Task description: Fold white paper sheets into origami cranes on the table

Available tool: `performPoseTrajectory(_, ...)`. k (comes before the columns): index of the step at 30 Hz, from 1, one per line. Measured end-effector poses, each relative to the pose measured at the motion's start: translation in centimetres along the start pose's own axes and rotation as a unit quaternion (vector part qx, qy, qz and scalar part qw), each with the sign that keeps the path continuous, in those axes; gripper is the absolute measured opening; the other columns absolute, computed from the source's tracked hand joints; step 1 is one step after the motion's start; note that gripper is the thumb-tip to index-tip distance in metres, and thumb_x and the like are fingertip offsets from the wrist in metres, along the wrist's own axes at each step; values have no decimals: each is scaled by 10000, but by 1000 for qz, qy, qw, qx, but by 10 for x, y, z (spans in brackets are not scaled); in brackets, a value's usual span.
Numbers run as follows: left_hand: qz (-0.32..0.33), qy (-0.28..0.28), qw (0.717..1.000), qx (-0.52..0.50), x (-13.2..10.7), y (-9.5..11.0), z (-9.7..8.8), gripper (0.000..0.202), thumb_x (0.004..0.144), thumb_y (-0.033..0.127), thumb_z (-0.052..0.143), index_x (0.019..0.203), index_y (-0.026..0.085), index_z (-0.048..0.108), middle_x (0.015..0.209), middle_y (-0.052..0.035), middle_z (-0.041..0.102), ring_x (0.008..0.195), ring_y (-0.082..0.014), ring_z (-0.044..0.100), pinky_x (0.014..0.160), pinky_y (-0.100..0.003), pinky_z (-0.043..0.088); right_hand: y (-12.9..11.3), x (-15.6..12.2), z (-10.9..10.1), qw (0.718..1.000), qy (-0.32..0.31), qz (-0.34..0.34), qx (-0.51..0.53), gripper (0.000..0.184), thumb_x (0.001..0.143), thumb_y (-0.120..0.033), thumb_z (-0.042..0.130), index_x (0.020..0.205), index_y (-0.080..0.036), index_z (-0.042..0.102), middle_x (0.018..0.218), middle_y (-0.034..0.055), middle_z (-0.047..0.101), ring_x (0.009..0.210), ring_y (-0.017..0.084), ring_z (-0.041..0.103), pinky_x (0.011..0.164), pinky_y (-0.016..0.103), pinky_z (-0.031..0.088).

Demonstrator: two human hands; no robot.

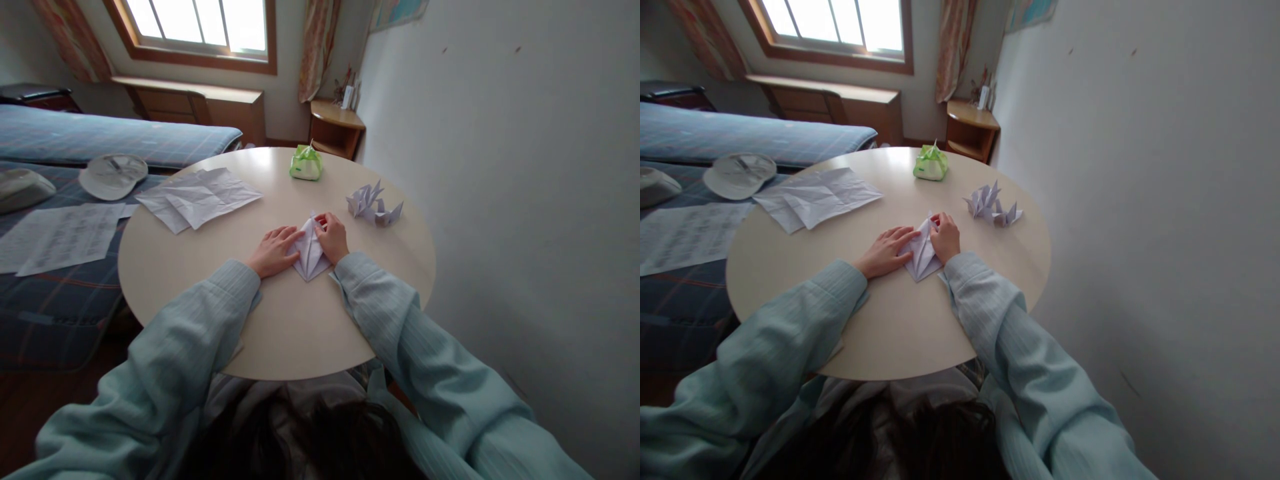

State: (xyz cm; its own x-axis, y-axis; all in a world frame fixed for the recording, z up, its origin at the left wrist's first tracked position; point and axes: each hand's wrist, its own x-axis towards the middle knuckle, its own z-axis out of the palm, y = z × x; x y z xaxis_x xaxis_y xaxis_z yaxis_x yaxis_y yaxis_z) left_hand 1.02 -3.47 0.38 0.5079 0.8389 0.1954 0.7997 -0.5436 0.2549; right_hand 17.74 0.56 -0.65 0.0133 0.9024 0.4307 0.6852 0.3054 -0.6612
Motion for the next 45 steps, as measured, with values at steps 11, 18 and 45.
performPoseTrajectory(11,3,-18,1000,11,1,0,-2,506,759,315,406,1259,238,423,1337,-43,394,1250,-219,297,1034,-388,248,-7,-3,-2,999,-34,-21,-23,124,708,-123,461,792,-170,538,818,49,592,752,155,536,753,307,429)
performPoseTrajectory(18,1,-13,1000,20,1,1,-2,496,769,325,399,1255,232,427,1332,-46,403,1248,-215,304,1035,-384,248,-10,-4,-3,997,-50,-33,-47,140,709,-124,458,801,-168,553,846,61,602,791,172,541,771,315,419)
performPoseTrajectory(45,17,9,1000,22,2,0,1,446,789,257,368,1223,203,459,1293,-53,448,1213,-210,347,1015,-381,283,-14,-5,-6,994,-67,-32,-85,150,750,-177,457,814,-163,592,852,66,597,800,175,538,761,302,413)
